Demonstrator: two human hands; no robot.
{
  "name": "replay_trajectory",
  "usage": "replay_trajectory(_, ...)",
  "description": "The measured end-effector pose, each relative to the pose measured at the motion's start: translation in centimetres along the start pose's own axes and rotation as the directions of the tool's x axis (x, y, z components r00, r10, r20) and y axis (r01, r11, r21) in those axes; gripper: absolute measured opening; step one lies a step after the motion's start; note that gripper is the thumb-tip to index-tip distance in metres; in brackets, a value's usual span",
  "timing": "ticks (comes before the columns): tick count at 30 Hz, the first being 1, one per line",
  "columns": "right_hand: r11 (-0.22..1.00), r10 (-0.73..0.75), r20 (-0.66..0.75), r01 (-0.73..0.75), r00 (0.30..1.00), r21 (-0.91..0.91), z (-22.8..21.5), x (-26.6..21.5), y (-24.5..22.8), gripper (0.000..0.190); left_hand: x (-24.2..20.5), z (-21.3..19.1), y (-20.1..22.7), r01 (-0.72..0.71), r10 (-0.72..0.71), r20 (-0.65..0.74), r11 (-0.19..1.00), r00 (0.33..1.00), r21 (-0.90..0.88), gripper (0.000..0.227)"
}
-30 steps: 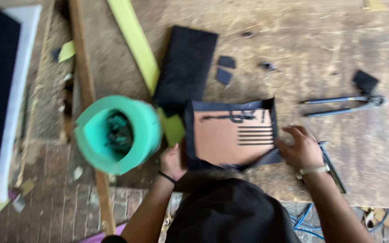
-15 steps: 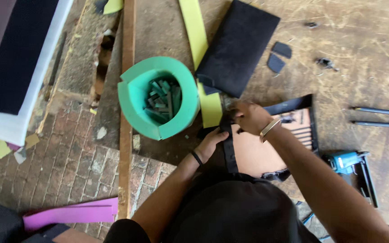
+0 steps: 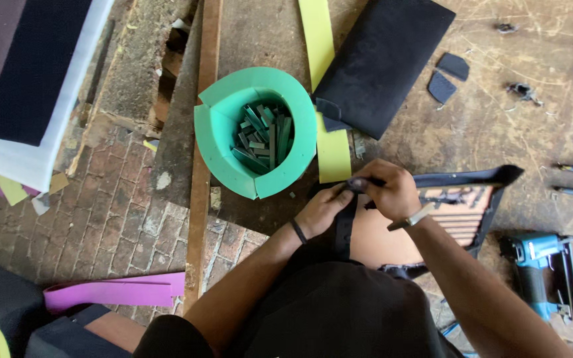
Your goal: The person uses a pneumatic staple gun to attach black foam padding to a wooden frame. They repeatedly staple along the edges, flip the frame to access different sides, and trim excess foam with pliers. The person also clears debris from the work surface and reloads the staple gun.
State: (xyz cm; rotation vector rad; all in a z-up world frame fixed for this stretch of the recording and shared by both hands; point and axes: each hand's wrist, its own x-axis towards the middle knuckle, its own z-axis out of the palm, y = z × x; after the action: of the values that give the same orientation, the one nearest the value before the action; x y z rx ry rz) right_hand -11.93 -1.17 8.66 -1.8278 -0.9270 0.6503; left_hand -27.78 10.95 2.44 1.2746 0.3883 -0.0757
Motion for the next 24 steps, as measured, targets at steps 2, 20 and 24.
replay_trajectory(2,0.986,-0.099,-0.034,0.102,0.995,0.129,0.1,-0.4,0.7,0.014,0.2,0.1,0.8,-0.026,0.036,-0.048,0.981,0.998,0.192,0.040)
replay_trajectory(20,0.856,-0.414,0.313,0.483,0.855,-0.186,-0.4,-0.1,0.5,0.022,1.5,-1.4,-3.8,0.258,-0.229,0.158,0.946,0.960,-0.197,0.059)
replay_trajectory(24,0.863,-0.353,0.154,0.385,0.923,-0.329,-3.2,-5.6,2.1,0.032,2.0,-1.8,-4.6,0.198,-0.189,0.225,0.980,0.956,-0.016,0.055)
